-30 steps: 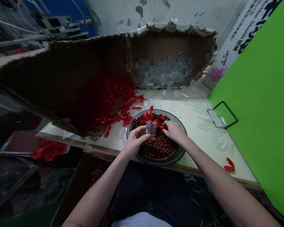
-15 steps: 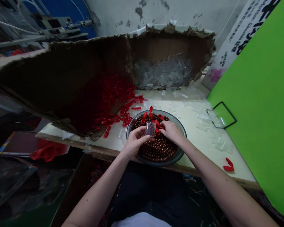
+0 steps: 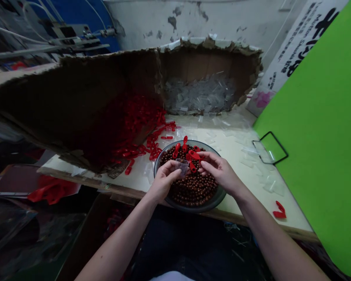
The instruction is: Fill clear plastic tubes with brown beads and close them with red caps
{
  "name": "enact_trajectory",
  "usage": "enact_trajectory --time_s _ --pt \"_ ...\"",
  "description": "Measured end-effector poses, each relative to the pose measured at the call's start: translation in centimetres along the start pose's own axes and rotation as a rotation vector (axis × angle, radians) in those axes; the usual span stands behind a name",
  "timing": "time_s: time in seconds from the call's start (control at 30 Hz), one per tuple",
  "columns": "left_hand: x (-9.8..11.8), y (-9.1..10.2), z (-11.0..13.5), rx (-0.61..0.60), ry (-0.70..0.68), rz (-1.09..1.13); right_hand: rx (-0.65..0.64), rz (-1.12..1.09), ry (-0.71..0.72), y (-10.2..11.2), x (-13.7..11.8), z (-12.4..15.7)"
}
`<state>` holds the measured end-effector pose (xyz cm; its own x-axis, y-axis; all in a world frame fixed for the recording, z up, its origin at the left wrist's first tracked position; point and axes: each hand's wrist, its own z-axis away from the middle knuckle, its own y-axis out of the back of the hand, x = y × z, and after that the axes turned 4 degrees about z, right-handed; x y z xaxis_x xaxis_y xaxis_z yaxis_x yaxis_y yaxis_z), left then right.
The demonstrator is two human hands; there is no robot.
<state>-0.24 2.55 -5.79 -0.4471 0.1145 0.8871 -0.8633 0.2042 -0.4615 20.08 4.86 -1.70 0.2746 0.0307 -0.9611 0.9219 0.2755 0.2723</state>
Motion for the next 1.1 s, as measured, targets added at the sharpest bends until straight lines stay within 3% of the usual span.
enact_trajectory --time_s 0.4,0.7,0.87,1.1 --pt "0.3 -0.1 -0.1 -0.028 0.069 -0.035 -0.079 -0.119 -0.087 -0.3 -1.1 0.9" --pt "0.5 -0.2 0.1 0.048 0.001 -0.011 0.014 -0.283 -0.138 -0.9 0.1 0.2" --pt "0.3 -0.1 0.1 0.094 -0.008 -0.012 0.118 0.009 0.04 -0.8 1.5 0.1" --pt "0.2 -0.1 0.1 0.093 -0.008 -0.023 0.29 0.815 0.521 -0.3 2.8 1.2"
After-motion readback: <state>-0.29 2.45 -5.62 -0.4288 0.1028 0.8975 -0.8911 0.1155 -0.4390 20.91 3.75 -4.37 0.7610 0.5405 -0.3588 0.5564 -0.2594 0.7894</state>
